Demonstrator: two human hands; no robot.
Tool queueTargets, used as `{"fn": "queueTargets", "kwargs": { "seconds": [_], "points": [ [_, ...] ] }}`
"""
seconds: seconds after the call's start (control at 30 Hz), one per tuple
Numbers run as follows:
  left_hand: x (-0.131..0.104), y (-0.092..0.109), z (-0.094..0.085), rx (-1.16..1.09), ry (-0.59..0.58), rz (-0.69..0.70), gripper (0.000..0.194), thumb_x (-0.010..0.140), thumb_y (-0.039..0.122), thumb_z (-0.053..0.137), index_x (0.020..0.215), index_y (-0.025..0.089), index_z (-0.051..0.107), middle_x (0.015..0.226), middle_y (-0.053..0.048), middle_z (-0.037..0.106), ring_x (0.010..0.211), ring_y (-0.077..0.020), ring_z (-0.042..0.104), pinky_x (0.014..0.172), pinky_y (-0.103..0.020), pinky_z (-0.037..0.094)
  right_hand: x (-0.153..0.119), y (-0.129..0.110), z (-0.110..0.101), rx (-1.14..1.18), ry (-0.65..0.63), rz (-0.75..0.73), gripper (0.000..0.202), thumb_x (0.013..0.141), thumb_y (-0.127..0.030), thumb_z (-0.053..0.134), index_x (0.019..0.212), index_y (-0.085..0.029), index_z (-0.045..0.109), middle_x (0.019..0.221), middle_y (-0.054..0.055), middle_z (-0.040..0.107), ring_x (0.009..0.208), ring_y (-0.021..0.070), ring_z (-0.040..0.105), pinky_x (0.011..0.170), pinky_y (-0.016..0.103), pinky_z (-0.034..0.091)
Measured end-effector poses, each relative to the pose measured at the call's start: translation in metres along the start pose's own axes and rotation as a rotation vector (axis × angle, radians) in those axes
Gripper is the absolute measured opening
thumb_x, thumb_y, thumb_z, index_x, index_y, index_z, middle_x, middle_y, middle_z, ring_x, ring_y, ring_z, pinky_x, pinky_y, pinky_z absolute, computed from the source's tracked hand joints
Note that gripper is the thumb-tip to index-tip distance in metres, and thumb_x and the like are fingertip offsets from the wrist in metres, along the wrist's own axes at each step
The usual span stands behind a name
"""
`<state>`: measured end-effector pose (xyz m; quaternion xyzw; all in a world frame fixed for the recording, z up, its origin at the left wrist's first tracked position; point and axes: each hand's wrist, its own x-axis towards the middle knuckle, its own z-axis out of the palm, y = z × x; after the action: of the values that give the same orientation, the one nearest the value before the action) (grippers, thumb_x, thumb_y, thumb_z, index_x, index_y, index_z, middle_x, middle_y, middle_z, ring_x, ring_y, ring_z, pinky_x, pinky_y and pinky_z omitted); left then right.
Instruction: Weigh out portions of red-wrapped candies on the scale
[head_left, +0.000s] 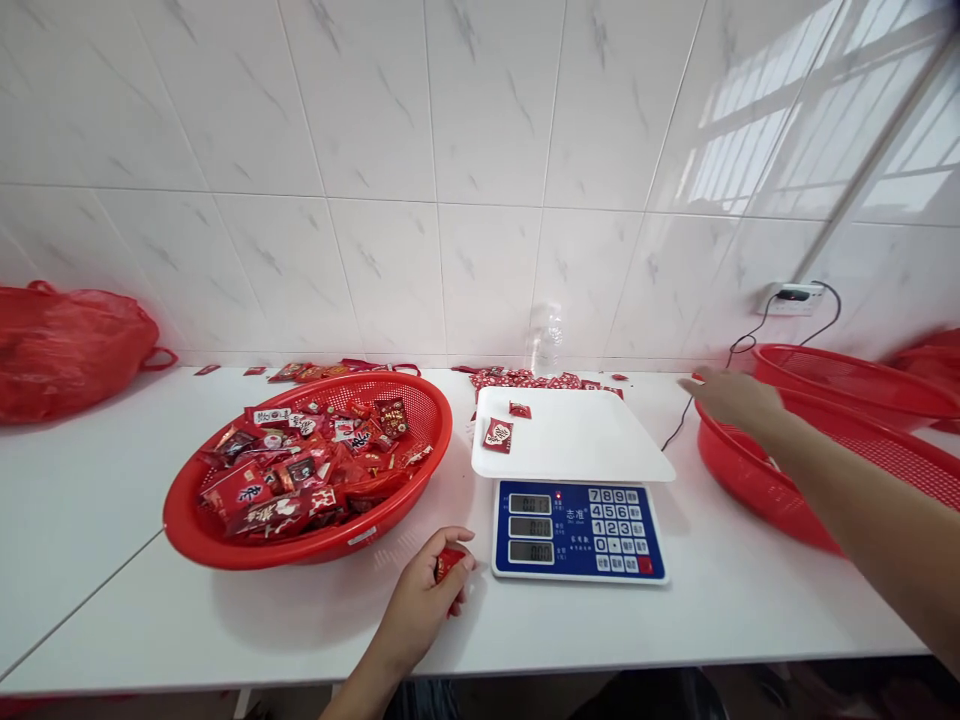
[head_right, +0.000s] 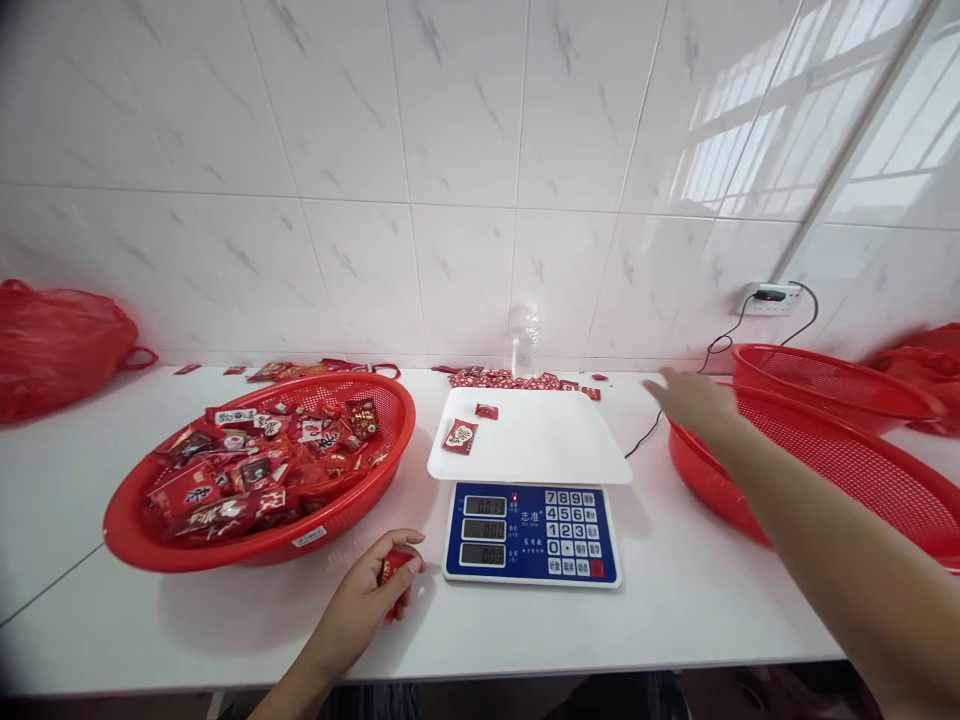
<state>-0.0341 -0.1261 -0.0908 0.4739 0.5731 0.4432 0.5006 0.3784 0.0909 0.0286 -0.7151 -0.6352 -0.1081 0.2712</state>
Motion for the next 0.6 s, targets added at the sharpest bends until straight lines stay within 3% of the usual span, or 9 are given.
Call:
{"fn": "queueTargets", "kwargs": {
  "seconds": [0.17, 0.3, 0.37, 0.43, 0.6],
  "points": [
    [0.001, -0.001, 0.000, -0.004, -0.007, 0.032, 0.039, 0.079, 0.044, 0.060, 0.107, 0.018, 0.054, 0.065, 0.005, 0.053, 0.050, -0.0099, 0.048, 0.049, -0.023, 0.039, -0.025, -0.128, 0.035, 0.157, -0.345, -0.492, 0.050, 0.091, -0.054, 0.047, 0.134, -0.028, 0.051, 0.138, 0.008, 0.052, 0.128, 0.0231, 0.045, 0.100, 0.037, 0.040],
    [0.000, -0.002, 0.000, -0.006, 0.017, 0.042, 0.040, 0.077, 0.044, 0.061, 0.105, 0.018, 0.055, 0.068, 0.004, 0.056, 0.050, -0.0097, 0.047, 0.048, -0.023, 0.038, -0.061, -0.214, 0.063, 0.211, -0.492, -0.669, 0.061, 0.086, -0.064, 0.048, 0.137, -0.030, 0.047, 0.141, 0.009, 0.047, 0.131, 0.0300, 0.041, 0.098, 0.045, 0.041],
    [0.000, -0.002, 0.000, -0.010, 0.018, 0.046, 0.040, 0.077, 0.045, 0.061, 0.105, 0.018, 0.055, 0.068, 0.003, 0.056, 0.051, -0.0101, 0.048, 0.049, -0.023, 0.038, -0.072, -0.235, 0.071, 0.218, -0.521, -0.708, 0.058, 0.086, -0.062, 0.050, 0.134, -0.030, 0.049, 0.138, 0.010, 0.049, 0.129, 0.0322, 0.041, 0.097, 0.048, 0.039],
    [0.000, -0.001, 0.000, -0.006, 0.015, 0.050, 0.040, 0.077, 0.045, 0.061, 0.105, 0.017, 0.055, 0.068, 0.003, 0.055, 0.051, -0.0106, 0.048, 0.049, -0.023, 0.038, -0.077, -0.242, 0.075, 0.220, -0.522, -0.726, 0.048, 0.090, -0.056, 0.048, 0.129, -0.027, 0.053, 0.133, 0.011, 0.052, 0.124, 0.0315, 0.044, 0.095, 0.048, 0.039],
    [0.001, 0.002, 0.002, 0.032, 0.013, 0.064, 0.041, 0.077, 0.044, 0.061, 0.109, 0.019, 0.055, 0.074, 0.003, 0.057, 0.053, -0.0103, 0.049, 0.050, -0.023, 0.039, -0.072, -0.226, 0.073, 0.210, -0.492, -0.724, 0.025, 0.093, -0.041, 0.049, 0.105, -0.022, 0.061, 0.113, 0.010, 0.059, 0.105, 0.0258, 0.055, 0.081, 0.034, 0.042]
  ]
}}
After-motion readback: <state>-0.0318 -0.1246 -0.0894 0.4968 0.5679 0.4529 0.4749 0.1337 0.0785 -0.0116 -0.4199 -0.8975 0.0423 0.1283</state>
